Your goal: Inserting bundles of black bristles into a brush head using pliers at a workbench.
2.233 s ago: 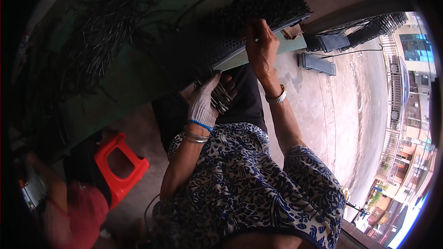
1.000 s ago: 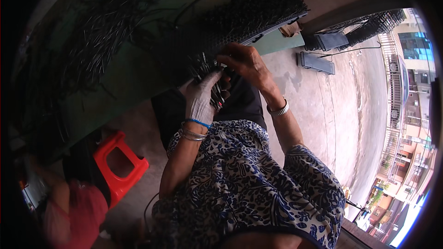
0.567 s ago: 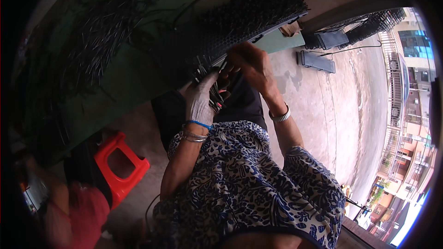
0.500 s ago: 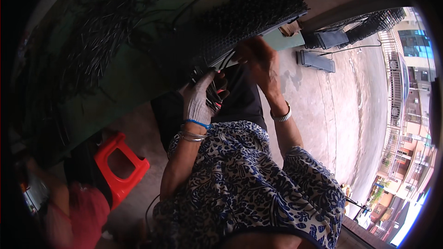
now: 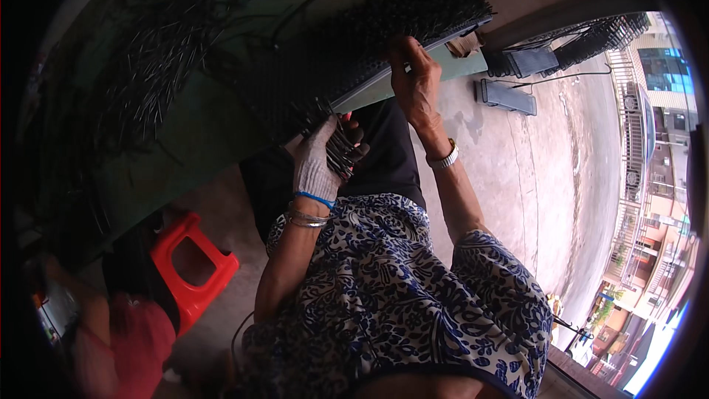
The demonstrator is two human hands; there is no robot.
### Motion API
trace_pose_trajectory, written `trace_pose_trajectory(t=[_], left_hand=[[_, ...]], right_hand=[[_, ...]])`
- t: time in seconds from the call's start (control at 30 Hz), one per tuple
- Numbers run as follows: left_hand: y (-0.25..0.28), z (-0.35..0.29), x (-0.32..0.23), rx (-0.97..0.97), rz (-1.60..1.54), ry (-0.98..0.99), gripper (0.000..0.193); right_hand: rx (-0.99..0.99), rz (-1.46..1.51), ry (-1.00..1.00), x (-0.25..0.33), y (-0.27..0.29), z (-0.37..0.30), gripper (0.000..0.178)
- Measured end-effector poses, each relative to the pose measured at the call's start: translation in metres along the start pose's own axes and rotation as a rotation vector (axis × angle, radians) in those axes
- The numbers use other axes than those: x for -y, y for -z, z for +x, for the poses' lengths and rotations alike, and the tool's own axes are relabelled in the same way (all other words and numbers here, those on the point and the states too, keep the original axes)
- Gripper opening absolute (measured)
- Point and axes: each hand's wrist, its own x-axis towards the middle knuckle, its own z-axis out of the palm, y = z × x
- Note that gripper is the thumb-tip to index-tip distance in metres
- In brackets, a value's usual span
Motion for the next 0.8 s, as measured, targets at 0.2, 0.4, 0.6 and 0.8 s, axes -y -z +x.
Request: trace_pose_trajectory(t=[0.2,0.4,0.6,0.8], left_hand=[[-0.007,-0.004,-0.003,-0.061,0.029,0.01,0.016],[-0.011,-0.009,-0.006,-0.032,0.085,0.0,0.013],[-0.011,-0.008,-0.005,-0.05,0.137,0.008,0.012],[-0.008,-0.01,-0.006,0.019,0.091,0.018,0.013]], right_hand=[[-0.023,-0.229,0.02,0.008,-0.006,-0.002,0.011],[-0.029,-0.343,-0.102,0.011,-0.004,0.002,0.01],[-0.009,-0.301,-0.065,0.01,-0.004,-0.011,0.01],[-0.003,-0.202,-0.131,0.01,-0.002,-0.012,0.012]])
